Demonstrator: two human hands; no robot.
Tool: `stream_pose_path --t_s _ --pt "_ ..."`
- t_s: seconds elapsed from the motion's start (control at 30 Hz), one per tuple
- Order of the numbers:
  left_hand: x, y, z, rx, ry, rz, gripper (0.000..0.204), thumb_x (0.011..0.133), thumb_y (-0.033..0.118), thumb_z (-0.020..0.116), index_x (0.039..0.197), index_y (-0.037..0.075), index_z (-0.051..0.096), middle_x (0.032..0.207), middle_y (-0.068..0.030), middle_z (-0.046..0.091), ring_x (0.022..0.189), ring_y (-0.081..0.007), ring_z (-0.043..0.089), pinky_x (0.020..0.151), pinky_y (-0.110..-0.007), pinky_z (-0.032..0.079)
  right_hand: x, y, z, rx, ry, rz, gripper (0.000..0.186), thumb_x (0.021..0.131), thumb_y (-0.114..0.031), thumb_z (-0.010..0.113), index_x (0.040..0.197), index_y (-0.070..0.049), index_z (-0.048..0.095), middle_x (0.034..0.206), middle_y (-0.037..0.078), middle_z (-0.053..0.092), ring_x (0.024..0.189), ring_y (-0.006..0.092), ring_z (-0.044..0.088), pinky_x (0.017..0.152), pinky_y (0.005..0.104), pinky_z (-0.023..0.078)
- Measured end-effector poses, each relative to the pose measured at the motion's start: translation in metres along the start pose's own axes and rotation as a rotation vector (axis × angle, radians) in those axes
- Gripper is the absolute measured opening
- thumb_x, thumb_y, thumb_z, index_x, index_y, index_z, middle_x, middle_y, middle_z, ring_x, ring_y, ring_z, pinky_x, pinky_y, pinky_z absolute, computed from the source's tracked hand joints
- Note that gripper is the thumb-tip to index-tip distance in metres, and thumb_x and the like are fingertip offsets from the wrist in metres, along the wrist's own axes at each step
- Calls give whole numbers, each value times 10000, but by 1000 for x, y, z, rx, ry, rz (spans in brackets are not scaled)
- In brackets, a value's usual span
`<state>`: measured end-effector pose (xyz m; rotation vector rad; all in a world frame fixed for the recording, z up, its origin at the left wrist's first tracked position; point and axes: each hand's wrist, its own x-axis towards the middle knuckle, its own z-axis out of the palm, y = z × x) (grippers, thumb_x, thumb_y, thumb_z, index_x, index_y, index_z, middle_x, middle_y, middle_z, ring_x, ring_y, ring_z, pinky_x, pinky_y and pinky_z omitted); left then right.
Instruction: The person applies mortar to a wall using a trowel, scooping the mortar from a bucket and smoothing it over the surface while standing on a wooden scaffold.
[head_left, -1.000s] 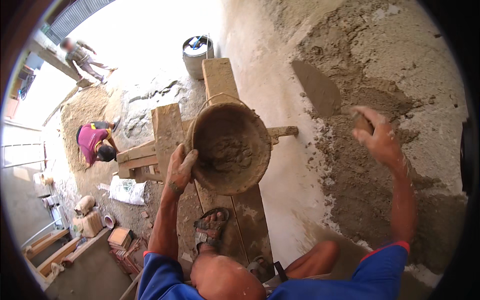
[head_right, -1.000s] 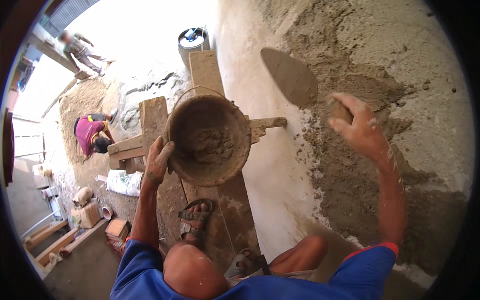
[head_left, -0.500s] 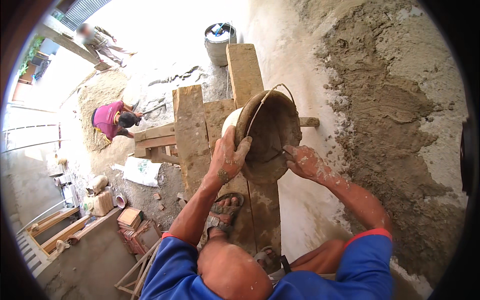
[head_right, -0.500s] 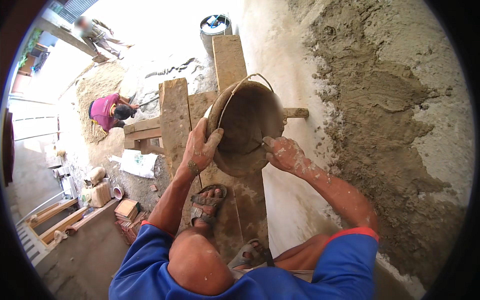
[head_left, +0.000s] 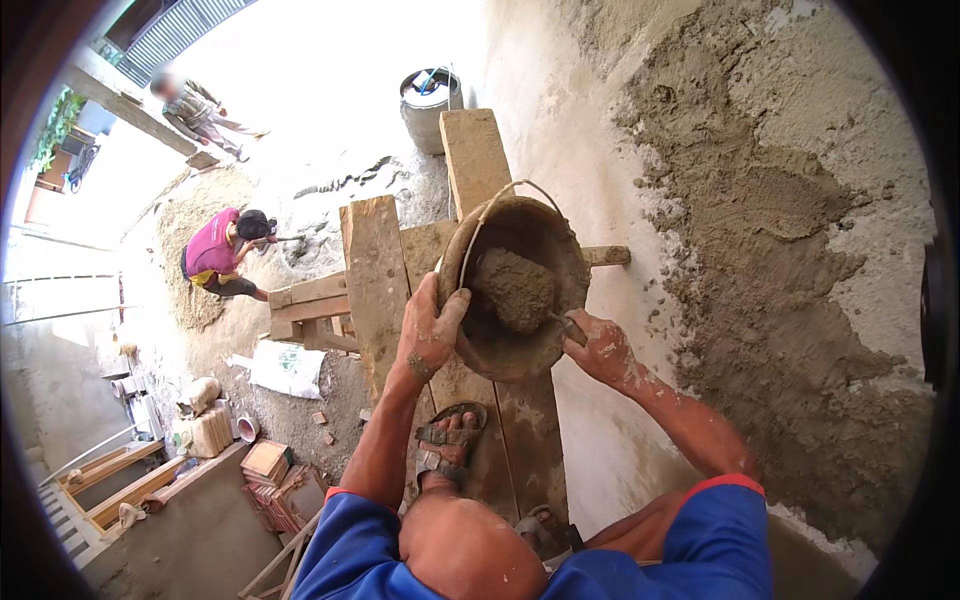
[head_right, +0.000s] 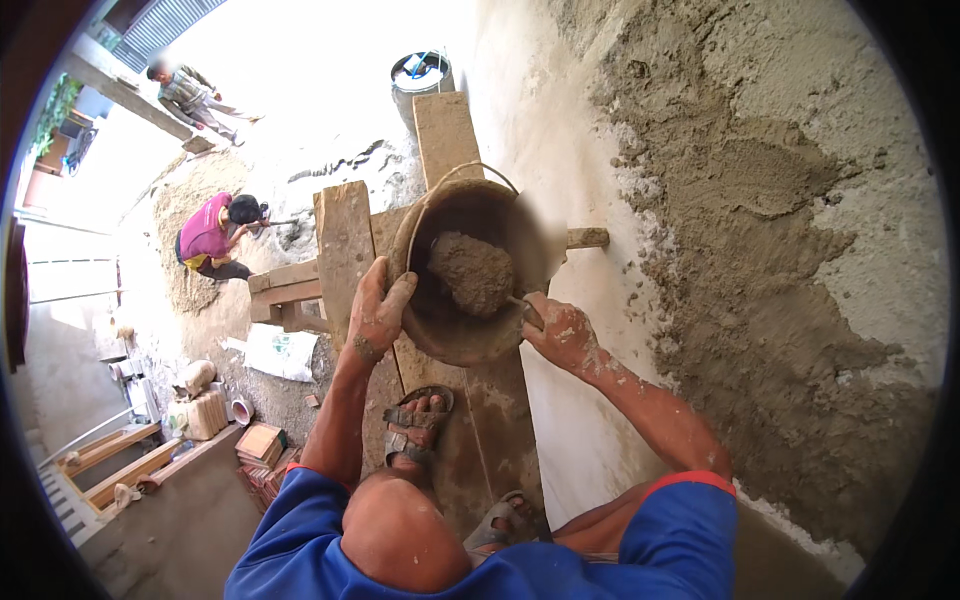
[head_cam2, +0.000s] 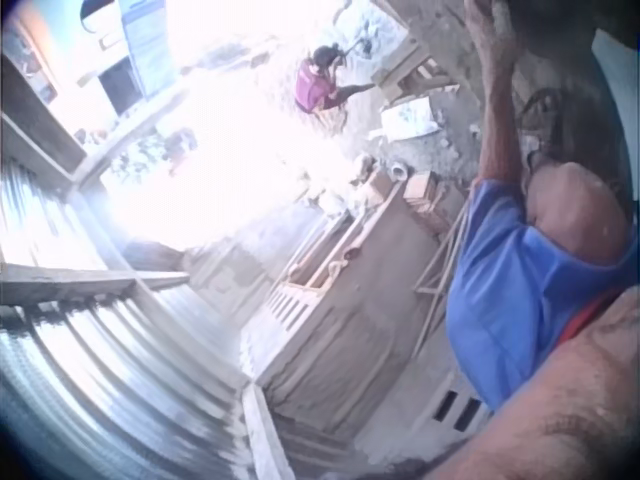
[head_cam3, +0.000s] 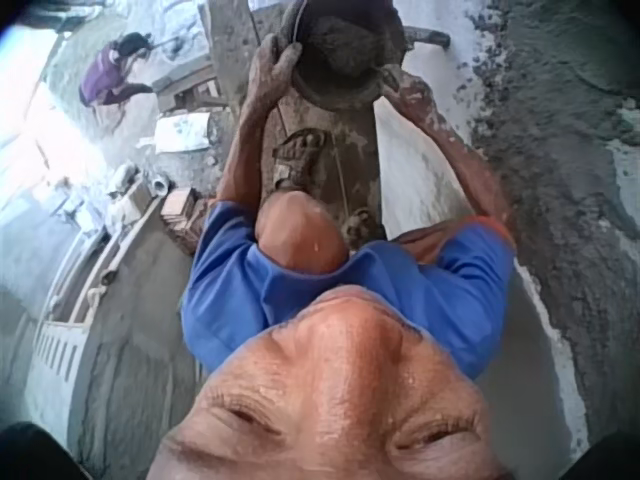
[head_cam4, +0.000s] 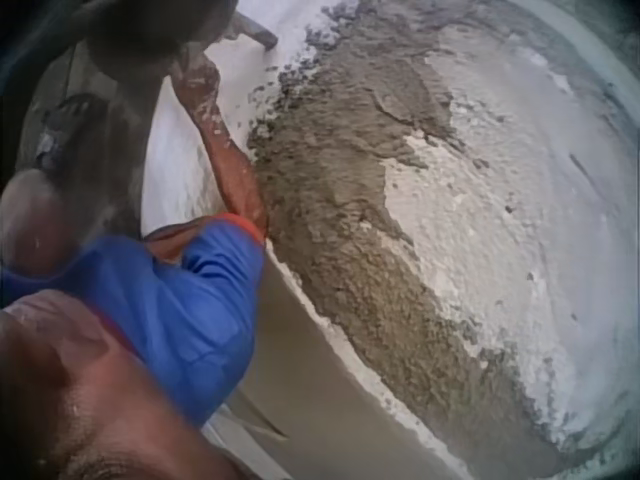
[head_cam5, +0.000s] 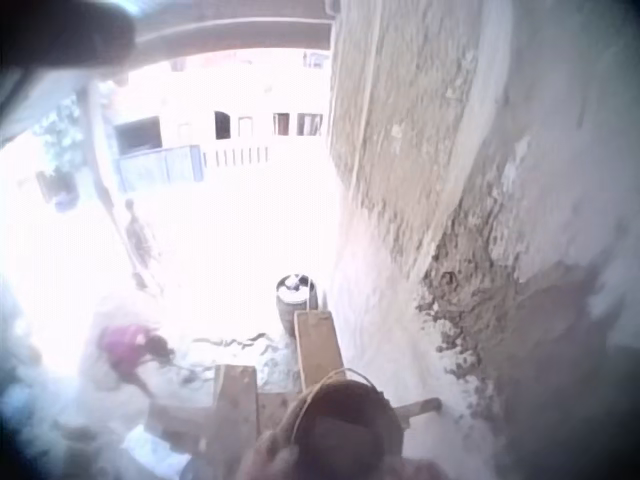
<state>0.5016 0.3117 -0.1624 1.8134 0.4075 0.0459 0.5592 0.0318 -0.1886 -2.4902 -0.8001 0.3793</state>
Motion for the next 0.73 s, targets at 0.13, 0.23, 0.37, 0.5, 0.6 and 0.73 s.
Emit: stream_pose_path --t_s 0.13,0.23,0.37,0.5,0.6,0.73 --pt "10 -41 -12 -167 36 -78 252 915 225 596 906 -16 523 772 -88 541 734 -172 523 644 -349 433 8 -4 -26 -24 -91 11 380 825 -239 646 1124 -22 557 805 240 657 797 426 648 735 489 524" --pt "6 -46 -32 -342 24 -181 208 948 243 559 897 43 534 676 -8 497 471 -81 445 371 -249 330 25 -27 -72 -35 -46 24 413 803 -242 690 1111 -7 548 803 244 657 789 419 652 720 475 522" --pt "9 -68 -45 -276 4 -163 226 945 251 564 856 54 501 673 17 426 540 -73 403 437 -253 331 52 -79 -165 69 -91 75 447 770 -221 743 1114 -19 543 876 197 651 851 339 644 743 419 504" --pt "22 -66 -46 -164 27 -128 225 925 237 585 849 46 492 735 27 387 702 -78 368 599 -266 338 77 -117 -243 46 -158 79 438 773 -173 746 1135 -11 558 874 122 637 827 195 630 730 343 505" --pt "30 -68 -49 -223 57 -106 248 902 262 615 908 37 511 786 16 414 759 -85 378 665 -280 352 93 -118 -273 276 -60 77 405 792 -131 724 1135 21 571 879 121 637 766 145 632 657 303 526" --pt "45 -56 -41 -376 -13 -70 363 877 323 653 1053 26 539 944 -45 527 875 -110 459 785 -281 408 137 -9 -310 619 -5 309 553 862 -175 686 1334 24 477 907 193 655 641 167 646 551 281 566"
